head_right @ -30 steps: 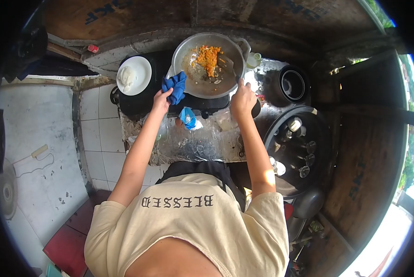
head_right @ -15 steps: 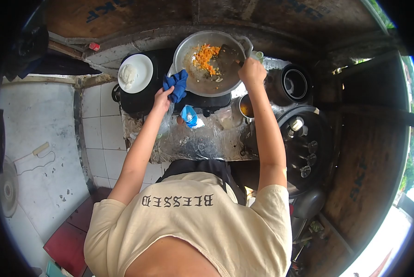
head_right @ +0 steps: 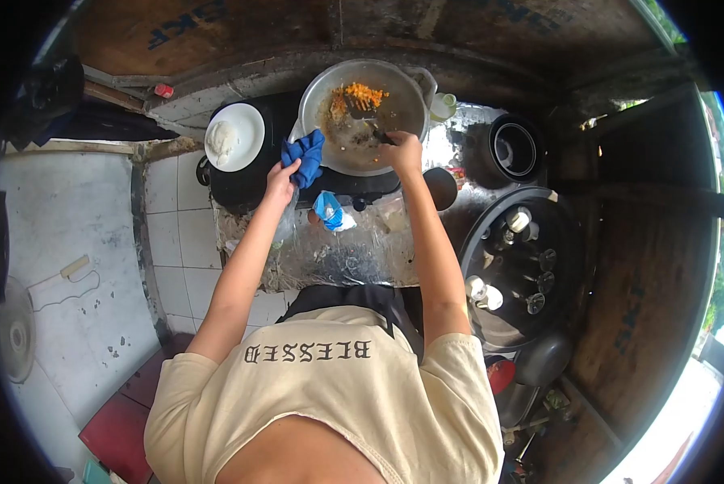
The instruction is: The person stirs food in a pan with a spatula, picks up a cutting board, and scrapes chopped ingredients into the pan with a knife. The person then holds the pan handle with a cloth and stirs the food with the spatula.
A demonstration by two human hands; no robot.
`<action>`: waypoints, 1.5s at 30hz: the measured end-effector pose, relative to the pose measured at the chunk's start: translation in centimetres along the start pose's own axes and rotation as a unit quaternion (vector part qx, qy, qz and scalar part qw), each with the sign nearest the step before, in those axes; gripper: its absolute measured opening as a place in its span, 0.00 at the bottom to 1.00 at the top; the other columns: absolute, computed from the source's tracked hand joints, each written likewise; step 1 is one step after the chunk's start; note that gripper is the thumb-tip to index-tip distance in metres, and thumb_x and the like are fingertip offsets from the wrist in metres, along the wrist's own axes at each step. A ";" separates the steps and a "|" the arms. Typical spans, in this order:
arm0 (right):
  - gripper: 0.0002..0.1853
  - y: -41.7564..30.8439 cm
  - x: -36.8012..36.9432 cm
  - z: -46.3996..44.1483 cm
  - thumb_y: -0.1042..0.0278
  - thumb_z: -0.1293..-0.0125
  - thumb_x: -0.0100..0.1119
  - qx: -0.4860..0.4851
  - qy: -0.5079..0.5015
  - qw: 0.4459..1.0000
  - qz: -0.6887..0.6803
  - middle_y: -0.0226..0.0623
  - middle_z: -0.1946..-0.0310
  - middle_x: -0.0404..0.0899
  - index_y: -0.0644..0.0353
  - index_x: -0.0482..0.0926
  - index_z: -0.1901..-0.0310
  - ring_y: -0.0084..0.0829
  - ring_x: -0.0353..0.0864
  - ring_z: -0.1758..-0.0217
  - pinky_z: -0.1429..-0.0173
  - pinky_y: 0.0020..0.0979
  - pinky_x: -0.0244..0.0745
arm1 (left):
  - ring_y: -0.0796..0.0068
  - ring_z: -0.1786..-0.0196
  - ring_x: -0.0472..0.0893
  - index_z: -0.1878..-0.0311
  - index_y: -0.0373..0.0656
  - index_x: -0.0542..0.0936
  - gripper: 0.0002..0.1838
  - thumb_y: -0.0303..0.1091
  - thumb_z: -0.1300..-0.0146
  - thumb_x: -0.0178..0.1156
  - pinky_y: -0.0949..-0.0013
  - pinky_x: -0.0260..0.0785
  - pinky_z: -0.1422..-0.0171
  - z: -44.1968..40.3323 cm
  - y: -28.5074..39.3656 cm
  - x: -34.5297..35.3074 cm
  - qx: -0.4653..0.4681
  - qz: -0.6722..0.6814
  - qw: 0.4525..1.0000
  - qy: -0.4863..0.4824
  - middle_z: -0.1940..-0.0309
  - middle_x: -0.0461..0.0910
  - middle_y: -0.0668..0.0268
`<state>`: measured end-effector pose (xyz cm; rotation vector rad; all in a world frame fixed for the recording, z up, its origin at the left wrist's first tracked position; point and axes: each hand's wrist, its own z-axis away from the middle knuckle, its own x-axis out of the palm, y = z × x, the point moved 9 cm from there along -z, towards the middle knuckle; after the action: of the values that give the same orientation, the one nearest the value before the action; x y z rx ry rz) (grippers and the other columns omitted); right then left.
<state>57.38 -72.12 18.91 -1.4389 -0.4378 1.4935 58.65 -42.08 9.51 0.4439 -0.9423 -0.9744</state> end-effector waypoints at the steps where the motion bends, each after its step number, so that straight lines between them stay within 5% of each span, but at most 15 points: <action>1: 0.22 -0.1 -0.3 -0.4 0.69 0.62 0.66 0.003 0.022 1.000 -0.001 0.49 0.62 0.79 0.66 0.79 0.61 0.40 0.80 0.57 0.52 0.31 0.72 | 0.69 0.60 0.78 0.55 0.35 0.72 0.14 0.22 0.46 0.59 0.68 0.72 0.57 -0.1 -0.4 -0.3 -0.005 -0.003 1.000 0.002 0.61 0.76 0.62; 3: 0.19 -0.7 -0.6 -1.1 0.70 0.62 0.65 -0.016 0.050 0.999 0.001 0.49 0.64 0.80 0.63 0.81 0.62 0.42 0.80 0.58 0.52 0.33 0.72 | 0.69 0.60 0.78 0.55 0.35 0.72 0.14 0.22 0.46 0.59 0.68 0.72 0.57 0.2 -0.2 0.3 -0.010 -0.004 1.000 0.000 0.61 0.76 0.62; 7: 0.13 -1.3 -0.2 -0.2 0.73 0.57 0.58 0.026 -0.064 0.978 0.195 0.47 0.66 0.79 0.56 0.82 0.65 0.45 0.79 0.60 0.54 0.36 0.73 | 0.69 0.61 0.78 0.55 0.35 0.72 0.14 0.23 0.46 0.60 0.67 0.72 0.57 0.3 -0.1 0.4 -0.006 0.002 1.000 -0.004 0.61 0.76 0.62; 10: 0.12 -3.5 -2.6 1.3 0.71 0.56 0.59 0.043 0.002 0.958 0.283 0.46 0.67 0.80 0.54 0.83 0.66 0.43 0.80 0.62 0.56 0.36 0.74 | 0.69 0.61 0.78 0.55 0.35 0.72 0.14 0.23 0.46 0.60 0.67 0.72 0.57 0.2 -0.2 -0.1 0.001 -0.009 1.000 0.017 0.61 0.76 0.61; 13: 0.10 -3.2 -2.4 0.5 0.70 0.55 0.61 -0.045 0.073 0.958 0.273 0.45 0.69 0.80 0.54 0.83 0.68 0.42 0.80 0.63 0.58 0.36 0.75 | 0.69 0.60 0.78 0.55 0.36 0.72 0.15 0.22 0.46 0.60 0.67 0.72 0.57 0.2 -0.3 0.2 -0.015 0.000 1.000 -0.004 0.61 0.76 0.62; 16: 0.10 -3.8 -2.6 0.9 0.71 0.54 0.59 0.013 -0.079 0.958 0.274 0.44 0.68 0.80 0.55 0.82 0.67 0.41 0.80 0.63 0.58 0.36 0.75 | 0.70 0.60 0.78 0.54 0.36 0.72 0.15 0.22 0.46 0.59 0.68 0.72 0.57 0.5 -0.1 0.2 -0.006 -0.009 1.000 0.011 0.60 0.76 0.62; 21: 0.11 -6.6 -7.3 3.4 0.69 0.51 0.55 0.053 0.010 0.932 0.359 0.50 0.66 0.79 0.64 0.79 0.65 0.46 0.80 0.61 0.58 0.39 0.75 | 0.71 0.60 0.78 0.54 0.36 0.73 0.15 0.23 0.45 0.59 0.68 0.72 0.57 0.6 -0.1 0.2 -0.009 -0.009 1.000 0.014 0.60 0.76 0.63; 26: 0.12 -3.1 -0.9 1.0 0.71 0.55 0.58 0.013 -0.090 0.949 0.303 0.48 0.65 0.79 0.62 0.80 0.65 0.45 0.79 0.59 0.54 0.38 0.74 | 0.71 0.60 0.78 0.54 0.36 0.73 0.14 0.23 0.46 0.59 0.69 0.72 0.58 0.6 -0.2 0.3 -0.004 0.000 1.000 0.010 0.61 0.76 0.63; 31: 0.16 -3.5 -0.3 -1.0 0.67 0.60 0.64 -0.025 0.094 0.993 0.072 0.49 0.66 0.79 0.57 0.82 0.64 0.42 0.79 0.60 0.53 0.33 0.73 | 0.71 0.61 0.78 0.54 0.36 0.73 0.15 0.23 0.46 0.60 0.69 0.72 0.57 -0.3 -0.6 -0.2 0.001 -0.003 1.000 0.000 0.61 0.76 0.63; 34: 0.13 -3.3 1.4 -0.9 0.73 0.56 0.57 0.052 -0.011 0.986 0.161 0.47 0.64 0.79 0.58 0.81 0.65 0.43 0.79 0.58 0.52 0.36 0.73 | 0.66 0.54 0.77 0.50 0.35 0.70 0.17 0.23 0.43 0.57 0.64 0.70 0.48 0.8 -0.1 0.4 -0.018 -0.022 0.999 0.020 0.54 0.74 0.60; 38: 0.10 -4.1 -1.6 1.8 0.72 0.54 0.57 0.078 -0.043 0.949 0.303 0.49 0.66 0.79 0.58 0.81 0.67 0.45 0.79 0.59 0.54 0.38 0.74 | 0.67 0.56 0.77 0.51 0.35 0.71 0.17 0.23 0.45 0.58 0.65 0.72 0.52 0.1 -0.5 -0.1 -0.008 -0.010 1.000 0.013 0.57 0.75 0.61; 45: 0.06 -7.9 -7.5 3.6 0.72 0.51 0.53 -0.015 0.147 0.909 0.391 0.46 0.72 0.79 0.58 0.81 0.74 0.45 0.80 0.68 0.64 0.38 0.75 | 0.70 0.61 0.78 0.55 0.36 0.73 0.16 0.23 0.48 0.61 0.68 0.72 0.57 0.3 -0.6 -0.2 -0.010 0.000 1.000 0.027 0.61 0.76 0.63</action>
<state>55.79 -73.32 30.21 -1.9515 0.3594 1.8226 58.06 -42.20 9.17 0.4505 -0.8835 -0.9671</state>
